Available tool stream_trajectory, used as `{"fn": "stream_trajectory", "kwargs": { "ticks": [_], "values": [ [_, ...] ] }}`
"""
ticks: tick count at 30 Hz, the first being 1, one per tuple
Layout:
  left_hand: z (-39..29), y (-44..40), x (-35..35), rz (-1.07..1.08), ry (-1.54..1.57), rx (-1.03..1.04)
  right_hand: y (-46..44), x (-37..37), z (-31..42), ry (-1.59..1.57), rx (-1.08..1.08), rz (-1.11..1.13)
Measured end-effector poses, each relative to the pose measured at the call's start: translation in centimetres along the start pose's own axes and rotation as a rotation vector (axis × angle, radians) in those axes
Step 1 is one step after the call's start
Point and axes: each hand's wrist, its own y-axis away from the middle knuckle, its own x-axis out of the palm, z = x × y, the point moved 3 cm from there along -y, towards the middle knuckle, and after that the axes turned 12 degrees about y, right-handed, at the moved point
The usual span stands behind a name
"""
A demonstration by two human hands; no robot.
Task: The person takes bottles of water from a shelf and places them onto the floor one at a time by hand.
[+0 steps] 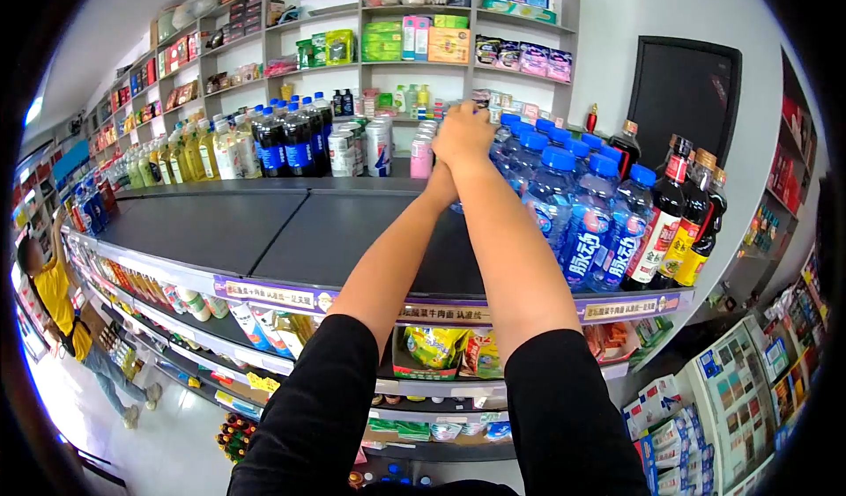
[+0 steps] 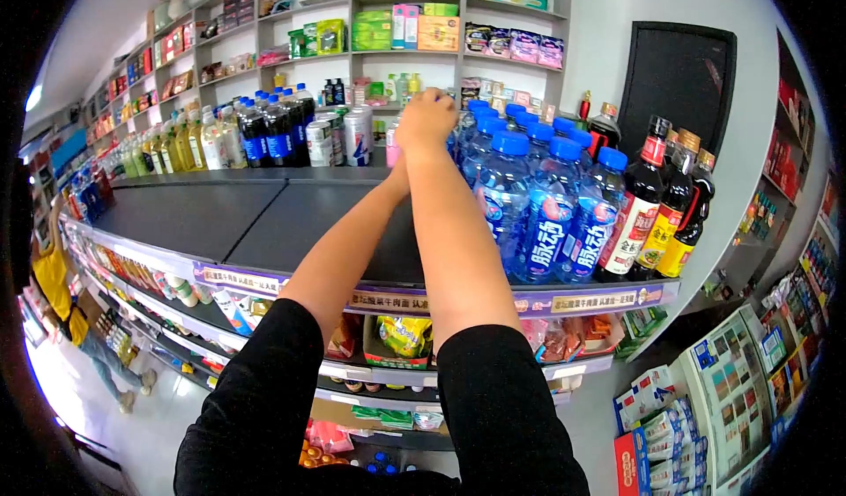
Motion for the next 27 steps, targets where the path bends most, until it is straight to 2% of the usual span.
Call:
{"fn": "stream_trajectory", "kwargs": {
  "ticks": [1, 10, 14, 18, 19, 20, 22, 24, 27],
  "values": [
    [0.1, 0.1, 0.1, -0.055, 0.006, 0.032, 0.2, -0.1, 0.0, 0.020, 0.016, -0.079],
    [-0.5, -0.6, 0.3, -0.082, -0.075, -0.064, 1.4, -2.1, 0.7, 0.074, -0.027, -0.124],
    [-1.9, 0.3, -0.6, -0.086, -0.104, -0.105, 2.1, -3.7, 1.2, -0.006, -0.051, -0.062],
    [-3.4, 2.2, -1.5, -0.101, -0.147, -0.153, 3.3, -5.8, 0.7, -0.067, 0.011, -0.033],
    [-3.3, 2.5, -1.9, -0.136, -0.192, -0.059, 3.4, -6.3, 1.0, -0.099, 0.009, 0.063],
    [-2.8, 2.9, -2.2, -0.138, -0.196, -0.065, 3.6, -6.6, 1.2, -0.131, 0.011, 0.160],
    [-3.4, 3.9, -3.2, -0.240, -0.136, -0.093, 4.4, -8.1, 1.9, -0.090, -0.016, 0.126],
    [-5.4, 5.2, -4.1, -0.307, -0.040, -0.163, 5.2, -9.7, 2.7, -0.112, -0.088, 0.187],
    [-10.1, 7.1, -5.6, -0.389, 0.144, -0.240, 6.6, -11.7, 3.5, -0.166, -0.108, 0.023]
  ]
}}
